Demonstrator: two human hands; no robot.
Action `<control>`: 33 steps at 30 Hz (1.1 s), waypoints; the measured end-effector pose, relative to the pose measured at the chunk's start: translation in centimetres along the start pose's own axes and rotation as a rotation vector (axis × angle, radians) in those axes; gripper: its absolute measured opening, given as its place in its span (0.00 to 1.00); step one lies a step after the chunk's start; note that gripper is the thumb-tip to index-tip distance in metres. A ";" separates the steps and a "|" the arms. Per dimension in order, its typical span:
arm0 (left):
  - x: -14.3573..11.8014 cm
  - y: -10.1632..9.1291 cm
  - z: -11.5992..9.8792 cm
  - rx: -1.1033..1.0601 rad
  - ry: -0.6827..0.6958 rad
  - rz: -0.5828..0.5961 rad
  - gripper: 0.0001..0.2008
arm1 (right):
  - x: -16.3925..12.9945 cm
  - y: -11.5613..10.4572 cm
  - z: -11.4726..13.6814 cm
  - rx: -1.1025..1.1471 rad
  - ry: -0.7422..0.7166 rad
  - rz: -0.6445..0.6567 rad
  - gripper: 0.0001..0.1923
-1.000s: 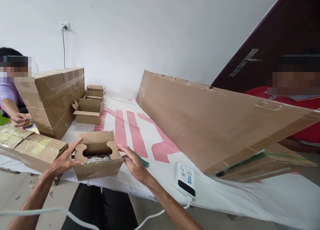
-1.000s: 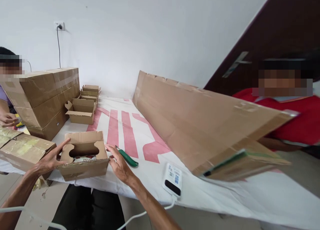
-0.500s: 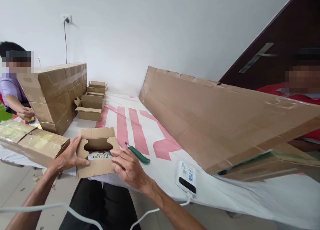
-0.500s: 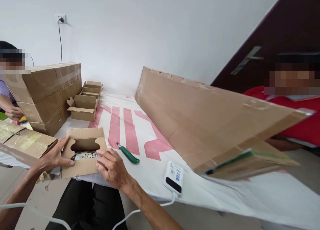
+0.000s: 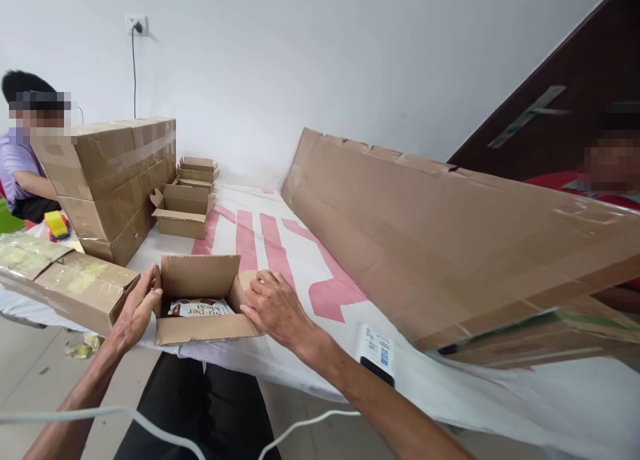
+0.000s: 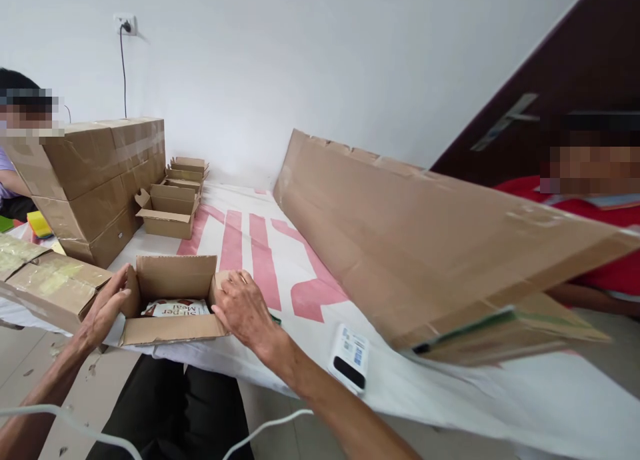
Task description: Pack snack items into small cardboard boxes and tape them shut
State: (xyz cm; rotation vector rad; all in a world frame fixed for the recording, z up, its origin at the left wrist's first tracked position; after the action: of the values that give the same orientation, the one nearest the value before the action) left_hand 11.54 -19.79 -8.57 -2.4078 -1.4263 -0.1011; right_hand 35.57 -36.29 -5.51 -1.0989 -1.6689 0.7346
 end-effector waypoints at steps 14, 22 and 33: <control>-4.1 1.2 -0.2 0.008 0.233 -0.150 0.30 | 6.0 2.4 4.6 0.245 -0.268 0.709 0.22; -4.5 1.5 -0.6 0.057 0.186 -0.041 0.35 | 5.3 2.1 6.3 0.169 -0.347 0.582 0.12; -4.0 2.3 -0.6 0.147 0.249 0.121 0.47 | 6.0 2.8 4.9 0.252 -0.118 0.472 0.14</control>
State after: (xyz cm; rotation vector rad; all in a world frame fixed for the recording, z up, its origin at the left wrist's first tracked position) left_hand 11.66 -24.36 -9.53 -2.2638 -1.1345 -0.2483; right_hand 31.16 -29.57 -7.20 -1.2987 -1.3714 1.2955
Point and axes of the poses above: each hand's wrist, its own x-axis towards the middle knuckle, its own y-axis out of the palm, z = x × y, the point moved 6 cm from there along x, towards the middle knuckle, and after that the axes turned 12 degrees about -x, right-handed, at the moved point
